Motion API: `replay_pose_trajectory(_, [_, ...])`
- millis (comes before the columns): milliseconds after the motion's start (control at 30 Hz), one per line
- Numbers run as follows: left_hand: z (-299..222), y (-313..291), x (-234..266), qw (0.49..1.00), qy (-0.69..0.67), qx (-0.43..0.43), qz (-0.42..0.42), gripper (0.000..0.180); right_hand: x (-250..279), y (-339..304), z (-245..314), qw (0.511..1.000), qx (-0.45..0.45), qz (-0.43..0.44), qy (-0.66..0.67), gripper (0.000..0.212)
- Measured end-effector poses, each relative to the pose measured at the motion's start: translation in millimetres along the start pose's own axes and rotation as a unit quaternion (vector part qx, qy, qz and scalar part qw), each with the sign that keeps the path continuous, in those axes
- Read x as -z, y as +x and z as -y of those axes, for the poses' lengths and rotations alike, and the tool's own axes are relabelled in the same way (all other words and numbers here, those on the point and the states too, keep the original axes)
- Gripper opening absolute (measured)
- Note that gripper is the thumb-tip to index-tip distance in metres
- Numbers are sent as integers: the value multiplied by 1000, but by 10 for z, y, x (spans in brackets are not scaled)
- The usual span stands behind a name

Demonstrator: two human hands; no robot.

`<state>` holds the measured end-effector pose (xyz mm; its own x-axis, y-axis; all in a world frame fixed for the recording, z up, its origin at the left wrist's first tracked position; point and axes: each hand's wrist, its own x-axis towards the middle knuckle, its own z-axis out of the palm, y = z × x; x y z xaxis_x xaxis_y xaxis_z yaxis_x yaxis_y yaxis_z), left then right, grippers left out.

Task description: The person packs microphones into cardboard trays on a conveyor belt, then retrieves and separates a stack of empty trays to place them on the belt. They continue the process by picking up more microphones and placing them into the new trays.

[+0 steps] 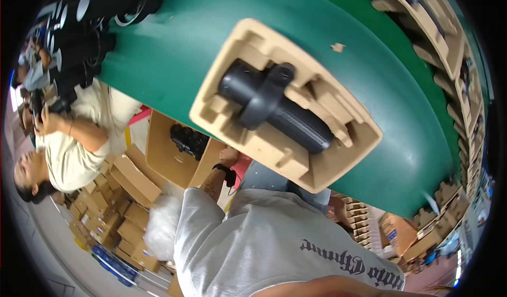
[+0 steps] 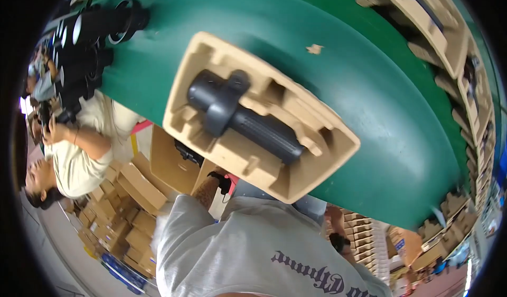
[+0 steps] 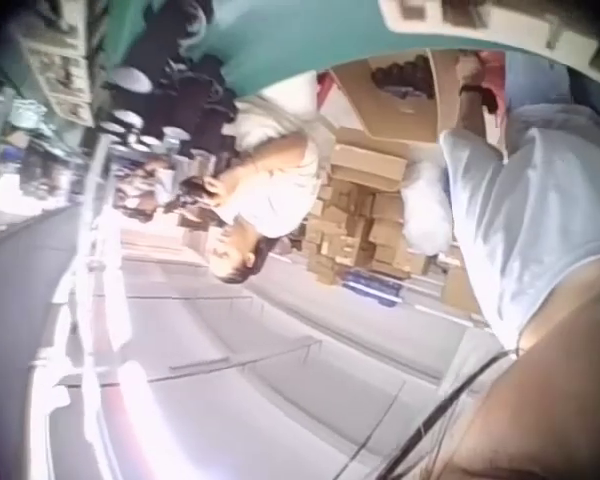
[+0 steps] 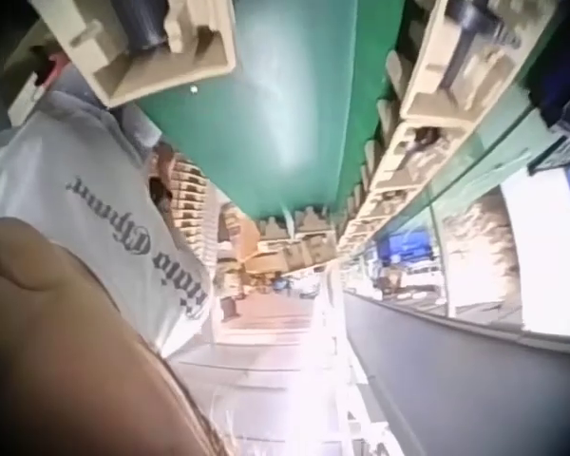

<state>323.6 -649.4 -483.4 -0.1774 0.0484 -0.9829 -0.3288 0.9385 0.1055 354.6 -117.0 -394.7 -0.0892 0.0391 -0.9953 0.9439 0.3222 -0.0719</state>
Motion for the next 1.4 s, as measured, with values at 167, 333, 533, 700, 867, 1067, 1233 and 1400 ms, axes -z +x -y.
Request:
replay_pose_trajectory(167, [833, 308, -541, 983, -89, -120, -110, 45, -182, 1014, -593, 941, 263, -90, -192, 26])
replay_pose_trajectory(333, [1642, 1120, -331, 927, -212, -270, -149, 35, -376, 1476, -1057, 855, 163, -125, -477, 34])
replay_pose_trajectory(533, [882, 1030, 664, 939, -103, -217, -246, 40, -1341, 1220, -566, 982, 86, -124, 117, 40])
replay_pose_trajectory(700, [872, 473, 659, 938, -60, -201, -276, 36, -2052, 1397, -1403, 936, 266, -229, 2, 41])
replay_pose_trajectory(867, [494, 59, 668, 869, -220, -294, -332, 33, -1574, 1271, -1334, 875, 278, -340, 205, 31])
replay_pose_trajectory(1067, [-526, -520, 970, 810, -142, -424, -381, 33, -292, 948, -996, 697, 235, -215, 642, 74])
replay_pose_trajectory(1233, [-1306, -1146, 842, 807, -22, -457, -374, 30, 379, 1018, -228, 690, 203, -256, 645, 80])
replay_pose_trajectory(1400, [-1626, -1219, 423, 782, 114, -528, -311, 30, 609, 1201, -28, 604, 224, -238, 727, 59])
